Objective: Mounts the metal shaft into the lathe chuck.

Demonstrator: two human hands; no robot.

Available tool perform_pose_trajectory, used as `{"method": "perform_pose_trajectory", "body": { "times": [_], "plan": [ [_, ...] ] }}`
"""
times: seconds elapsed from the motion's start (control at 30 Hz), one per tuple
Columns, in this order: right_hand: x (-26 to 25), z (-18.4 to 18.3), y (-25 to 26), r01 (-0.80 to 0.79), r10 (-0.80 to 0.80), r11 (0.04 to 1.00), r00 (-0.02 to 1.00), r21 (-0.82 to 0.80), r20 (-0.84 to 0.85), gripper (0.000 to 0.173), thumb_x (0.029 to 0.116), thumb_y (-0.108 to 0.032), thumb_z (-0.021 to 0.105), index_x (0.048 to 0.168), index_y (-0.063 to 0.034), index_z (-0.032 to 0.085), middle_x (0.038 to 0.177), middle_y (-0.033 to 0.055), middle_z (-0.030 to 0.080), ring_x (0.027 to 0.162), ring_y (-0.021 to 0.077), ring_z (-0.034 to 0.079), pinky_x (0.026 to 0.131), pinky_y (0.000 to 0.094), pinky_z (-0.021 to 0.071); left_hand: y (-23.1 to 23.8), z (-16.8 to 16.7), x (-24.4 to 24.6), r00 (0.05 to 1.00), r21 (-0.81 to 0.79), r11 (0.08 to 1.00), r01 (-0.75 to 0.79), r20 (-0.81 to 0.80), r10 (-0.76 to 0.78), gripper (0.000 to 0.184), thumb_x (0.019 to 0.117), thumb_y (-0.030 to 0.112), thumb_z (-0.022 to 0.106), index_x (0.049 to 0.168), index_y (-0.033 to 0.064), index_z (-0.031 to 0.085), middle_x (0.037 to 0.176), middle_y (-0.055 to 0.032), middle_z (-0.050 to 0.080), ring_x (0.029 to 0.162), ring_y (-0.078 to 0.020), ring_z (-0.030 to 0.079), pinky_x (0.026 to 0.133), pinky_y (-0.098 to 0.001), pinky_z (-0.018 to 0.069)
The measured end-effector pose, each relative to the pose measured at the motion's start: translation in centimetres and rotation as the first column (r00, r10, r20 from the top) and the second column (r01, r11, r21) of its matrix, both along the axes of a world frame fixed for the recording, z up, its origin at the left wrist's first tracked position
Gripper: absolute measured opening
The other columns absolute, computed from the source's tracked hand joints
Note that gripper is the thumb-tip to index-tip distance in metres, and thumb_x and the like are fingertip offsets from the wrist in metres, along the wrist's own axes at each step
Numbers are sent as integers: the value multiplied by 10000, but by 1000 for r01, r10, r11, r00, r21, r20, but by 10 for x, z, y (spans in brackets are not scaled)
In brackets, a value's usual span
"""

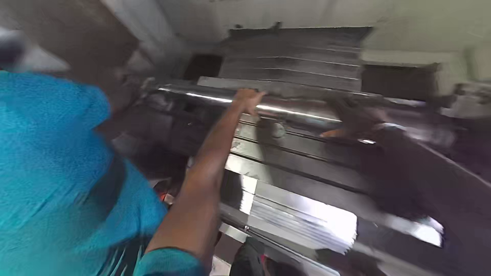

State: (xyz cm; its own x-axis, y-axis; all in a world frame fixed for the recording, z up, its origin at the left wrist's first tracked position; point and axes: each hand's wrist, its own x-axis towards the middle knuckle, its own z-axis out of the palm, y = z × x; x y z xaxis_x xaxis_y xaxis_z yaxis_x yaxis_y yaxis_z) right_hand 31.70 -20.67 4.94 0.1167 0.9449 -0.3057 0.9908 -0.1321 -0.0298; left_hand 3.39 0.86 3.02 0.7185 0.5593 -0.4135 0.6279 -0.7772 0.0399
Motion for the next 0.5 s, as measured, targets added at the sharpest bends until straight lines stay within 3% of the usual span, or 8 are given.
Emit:
{"method": "perform_pose_trajectory", "body": {
  "times": [0.07,0.13,0.17,0.2,0.23,0.3,0.33,0.5],
  "plan": [
    [-25,43,12,73,-72,975,997,-212,9,1124,731,-635,842,1608,-203,285,1542,234,433,1397,447,450,1067,677,390,4,-2,1,999,8,1000,27,29,-28,1098,579,569,902,1536,343,414,1192,-161,702,1086,-396,667,863,-635,529],
    [-28,43,11,150,-145,956,989,-251,41,1149,721,-565,884,1625,-230,260,1567,223,414,1422,444,425,1068,679,386,6,-9,7,998,3,999,50,47,-50,1120,560,583,906,1537,332,417,1276,-140,672,1134,-375,654,894,-627,531],
    [-21,28,7,138,-130,974,990,-180,59,1161,679,-567,911,1606,-226,301,1526,219,460,1379,453,468,1030,699,411,6,-9,9,998,-1,999,50,41,-50,1138,557,591,907,1547,337,406,1300,-137,662,1154,-371,646,909,-628,526],
    [-1,0,-1,32,-33,999,996,12,78,1173,580,-653,914,1542,-208,412,1392,220,574,1225,463,586,880,705,488,6,-8,9,998,0,999,50,32,-50,1145,559,595,906,1553,342,398,1303,-137,658,1155,-369,645,914,-629,523],
    [7,-12,-3,-3,-5,995,997,104,75,1172,538,-672,916,1507,-202,454,1332,226,608,1153,471,618,812,707,498,6,-6,9,999,1,999,49,23,-49,1143,565,596,902,1557,345,392,1291,-140,662,1147,-369,647,911,-627,523],
    [-28,32,6,139,-131,980,989,-143,64,1134,698,-524,917,1599,-195,312,1490,249,479,1332,480,505,972,693,462,6,-3,7,999,-5,999,51,17,-50,1128,575,586,897,1554,335,397,1213,-158,691,1088,-382,666,847,-626,537],
    [-45,53,8,180,-177,964,984,-194,35,1089,742,-452,911,1603,-165,309,1503,281,450,1351,498,478,981,689,455,6,-1,7,999,-10,999,51,14,-51,1118,580,586,894,1551,331,399,1198,-158,693,1077,-385,668,828,-625,539],
    [-62,61,-4,150,-150,989,987,-11,-54,1020,722,-372,936,1552,-123,399,1437,330,486,1286,531,520,950,680,473,8,-6,6,998,3,998,57,22,-57,1124,567,610,881,1550,353,400,1220,-133,691,1070,-359,674,822,-603,549]
  ]
}}
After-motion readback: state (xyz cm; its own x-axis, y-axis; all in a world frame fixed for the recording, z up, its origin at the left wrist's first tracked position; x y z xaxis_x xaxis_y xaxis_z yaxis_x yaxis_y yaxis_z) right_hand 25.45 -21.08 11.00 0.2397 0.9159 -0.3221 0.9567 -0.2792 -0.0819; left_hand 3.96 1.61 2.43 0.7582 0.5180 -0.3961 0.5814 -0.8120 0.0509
